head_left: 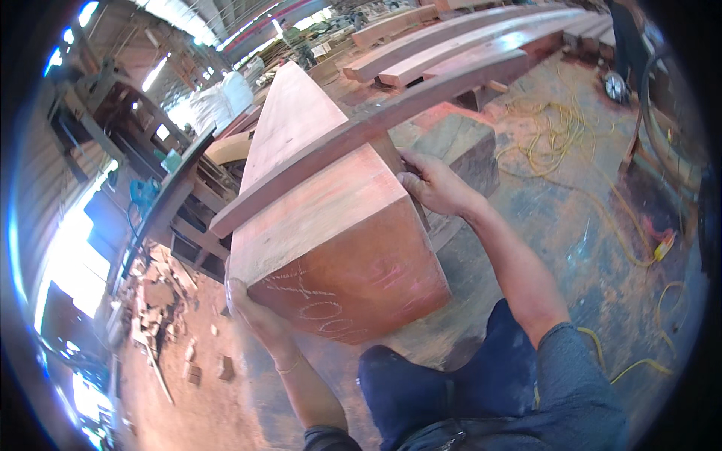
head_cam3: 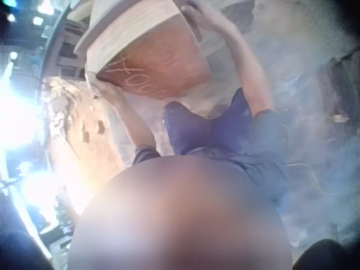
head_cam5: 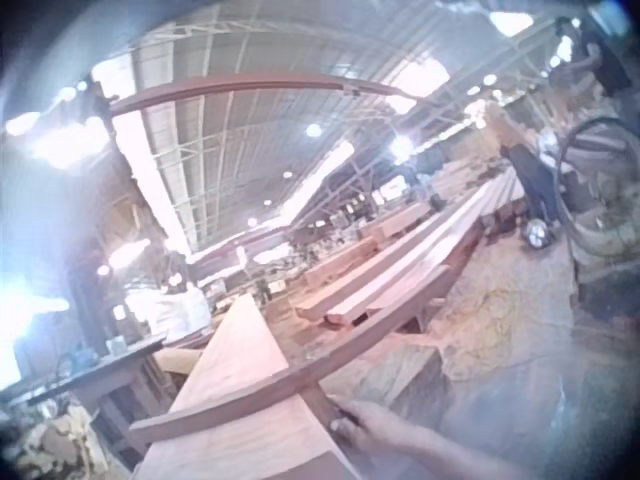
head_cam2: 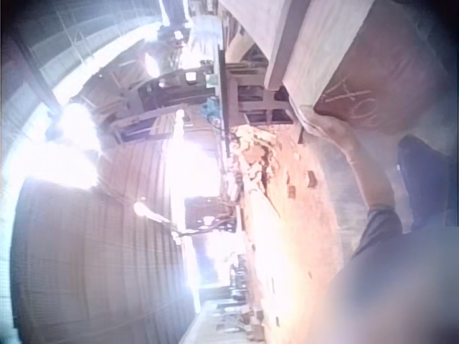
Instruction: The person picks up a long wooden plank from the floor, flips it over, and carries it across the workshop. They place it on a stack of planks, then pick up a smaller block of wood and place it on the stack as well.
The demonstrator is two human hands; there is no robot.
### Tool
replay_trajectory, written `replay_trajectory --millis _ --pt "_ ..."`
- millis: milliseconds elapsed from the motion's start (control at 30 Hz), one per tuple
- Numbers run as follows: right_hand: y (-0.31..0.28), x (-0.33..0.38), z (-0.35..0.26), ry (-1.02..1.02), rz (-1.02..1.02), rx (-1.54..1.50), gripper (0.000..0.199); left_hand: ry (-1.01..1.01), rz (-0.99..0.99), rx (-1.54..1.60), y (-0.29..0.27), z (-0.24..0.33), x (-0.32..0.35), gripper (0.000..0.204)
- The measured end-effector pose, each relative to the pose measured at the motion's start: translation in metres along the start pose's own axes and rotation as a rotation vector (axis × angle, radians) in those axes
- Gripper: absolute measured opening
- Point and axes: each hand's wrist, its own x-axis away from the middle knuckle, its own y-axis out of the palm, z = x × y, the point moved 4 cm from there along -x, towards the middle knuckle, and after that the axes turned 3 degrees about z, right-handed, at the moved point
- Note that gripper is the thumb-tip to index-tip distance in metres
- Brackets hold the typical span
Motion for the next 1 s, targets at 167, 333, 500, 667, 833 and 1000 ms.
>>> replay_trajectory --millis 167,333,500,667,833,1000 --pt "0.000 0.002 0.003 0.071 0.036 -0.026 0.045 -0.111 -0.052 0.059 -0.001 -0.003 -0.001 0.052" --pt "0.011 0.001 0.008 0.202 0.003 -0.151 0.061 -0.172 0.048 0.057 0.005 0.001 0.000 0.058" --pt "-0.003 0.014 0.032 0.174 0.131 -0.413 0.080 -0.143 0.037 0.037 0.011 0.007 0.003 0.057" --pt "-0.007 0.015 0.085 0.321 0.533 -0.738 0.088 -0.169 0.076 -0.014 0.005 0.004 0.000 0.061" --pt "0.036 0.000 0.091 0.463 -0.204 -0.781 0.092 -0.168 0.015 0.003 0.012 0.008 0.002 0.063" --pt "0.029 0.013 0.076 0.366 -0.032 -0.521 0.099 -0.124 0.107 -0.047 0.016 0.014 0.008 0.061"
